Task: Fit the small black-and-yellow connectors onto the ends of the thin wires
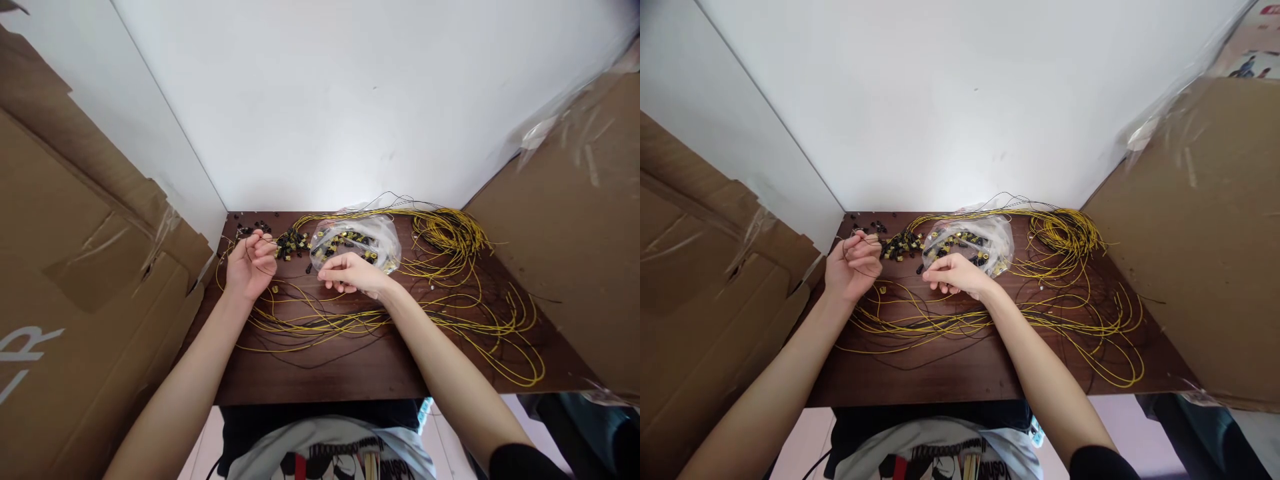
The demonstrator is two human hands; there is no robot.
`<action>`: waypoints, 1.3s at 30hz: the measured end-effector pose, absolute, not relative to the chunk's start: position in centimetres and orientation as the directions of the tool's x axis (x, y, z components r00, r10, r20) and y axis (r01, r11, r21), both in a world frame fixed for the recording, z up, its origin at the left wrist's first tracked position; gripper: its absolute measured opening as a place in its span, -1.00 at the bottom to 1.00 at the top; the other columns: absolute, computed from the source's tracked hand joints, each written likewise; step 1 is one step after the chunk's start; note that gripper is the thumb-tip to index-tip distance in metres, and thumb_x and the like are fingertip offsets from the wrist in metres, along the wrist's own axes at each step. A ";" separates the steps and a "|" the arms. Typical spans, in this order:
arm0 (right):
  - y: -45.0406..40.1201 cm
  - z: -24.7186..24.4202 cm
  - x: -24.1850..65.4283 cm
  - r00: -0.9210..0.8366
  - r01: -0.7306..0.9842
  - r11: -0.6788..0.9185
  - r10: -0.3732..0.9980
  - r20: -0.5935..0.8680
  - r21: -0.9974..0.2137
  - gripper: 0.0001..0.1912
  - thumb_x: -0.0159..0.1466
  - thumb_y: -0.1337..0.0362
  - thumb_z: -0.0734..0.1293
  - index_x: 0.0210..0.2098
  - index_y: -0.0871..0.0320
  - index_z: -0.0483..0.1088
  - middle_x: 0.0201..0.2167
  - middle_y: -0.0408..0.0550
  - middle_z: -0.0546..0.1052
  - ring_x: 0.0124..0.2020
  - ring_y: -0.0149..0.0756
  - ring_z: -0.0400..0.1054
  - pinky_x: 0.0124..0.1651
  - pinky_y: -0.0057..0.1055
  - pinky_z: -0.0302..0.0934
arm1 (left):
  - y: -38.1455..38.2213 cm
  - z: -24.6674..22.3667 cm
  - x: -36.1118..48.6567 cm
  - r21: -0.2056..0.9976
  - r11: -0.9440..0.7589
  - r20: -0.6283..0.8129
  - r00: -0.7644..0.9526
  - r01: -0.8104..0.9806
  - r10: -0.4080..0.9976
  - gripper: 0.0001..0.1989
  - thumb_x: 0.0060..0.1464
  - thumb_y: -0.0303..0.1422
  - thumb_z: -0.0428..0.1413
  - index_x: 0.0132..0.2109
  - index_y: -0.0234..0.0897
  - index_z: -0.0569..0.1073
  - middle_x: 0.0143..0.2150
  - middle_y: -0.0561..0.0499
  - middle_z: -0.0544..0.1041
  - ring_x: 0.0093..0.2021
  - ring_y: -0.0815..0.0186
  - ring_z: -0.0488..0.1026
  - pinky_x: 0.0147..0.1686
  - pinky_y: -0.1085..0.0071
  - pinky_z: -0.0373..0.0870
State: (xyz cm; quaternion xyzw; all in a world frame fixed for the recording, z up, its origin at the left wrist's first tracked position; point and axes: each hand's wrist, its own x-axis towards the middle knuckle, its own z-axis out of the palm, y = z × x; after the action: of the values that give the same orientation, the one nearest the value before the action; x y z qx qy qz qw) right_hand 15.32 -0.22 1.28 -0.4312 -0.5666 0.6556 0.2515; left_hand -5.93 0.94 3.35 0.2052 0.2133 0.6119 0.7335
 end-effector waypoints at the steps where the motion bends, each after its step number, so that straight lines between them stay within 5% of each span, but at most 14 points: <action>1: -0.2 1.2 15.3 -0.501 0.155 -0.230 0.820 -0.277 -0.961 -0.77 0.05 0.18 0.39 -0.47 0.25 0.39 -0.58 -0.16 0.41 -0.69 -0.64 0.14 -0.76 -0.70 -0.18 | 0.8 3.1 -5.6 0.592 0.194 -0.050 0.205 -0.782 0.978 -0.94 -0.07 -0.56 0.07 -0.44 -0.36 0.39 -0.60 0.13 0.27 -0.65 0.62 0.20 -0.80 0.81 0.07; 7: -0.2 1.1 15.2 -0.502 0.115 -0.244 0.823 -0.268 -0.963 -0.78 0.04 0.18 0.39 -0.41 0.23 0.39 -0.59 -0.19 0.40 -0.69 -0.63 0.15 -0.75 -0.70 -0.16 | 0.0 1.7 -4.0 0.962 0.013 0.051 0.228 -0.272 0.972 -0.88 -0.14 -0.43 0.21 -0.38 -0.38 0.46 -0.66 0.08 0.39 -0.68 0.48 0.29 -0.75 0.60 0.21; 16: -0.2 1.3 15.2 -0.502 0.063 -0.237 0.832 -0.236 -0.969 -0.68 0.04 0.08 0.40 -0.43 0.23 0.37 -0.59 -0.18 0.38 -0.68 -0.62 0.15 -0.76 -0.71 -0.17 | -0.2 1.0 -3.6 0.959 -0.231 0.153 0.385 0.165 0.910 -0.83 -0.09 -0.32 0.20 -0.37 -0.37 0.50 -0.52 0.04 0.43 -0.61 0.49 0.29 -0.61 0.55 0.27; 31: -0.4 1.3 15.1 -0.516 0.046 -0.253 0.823 -0.239 -0.966 -0.70 0.05 0.11 0.39 -0.47 0.25 0.35 -0.63 -0.19 0.38 -0.67 -0.59 0.19 -0.75 -0.69 -0.03 | 0.1 1.4 -4.0 0.761 -0.522 0.316 0.482 0.385 0.817 -0.84 0.07 -0.32 0.05 -0.38 -0.31 0.44 -0.40 0.00 0.44 -0.40 0.37 0.33 -0.40 0.48 0.25; 39: -0.3 1.8 15.9 -0.577 0.058 -0.231 0.786 -0.221 -0.971 -0.71 0.09 0.12 0.36 -0.42 0.26 0.36 -0.62 -0.18 0.38 -0.67 -0.58 0.22 -0.72 -0.67 0.08 | 1.0 0.9 -4.8 0.916 -0.381 0.368 0.114 0.129 0.923 -0.86 0.00 -0.30 0.13 -0.35 -0.30 0.40 -0.44 0.06 0.39 -0.45 0.43 0.34 -0.37 0.49 0.28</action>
State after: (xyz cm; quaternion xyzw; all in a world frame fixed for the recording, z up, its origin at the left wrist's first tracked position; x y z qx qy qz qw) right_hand 15.90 -0.31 1.76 -0.3763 -0.5610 0.6883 0.2645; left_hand -4.82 1.04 0.89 0.6437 0.4085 0.5255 0.3776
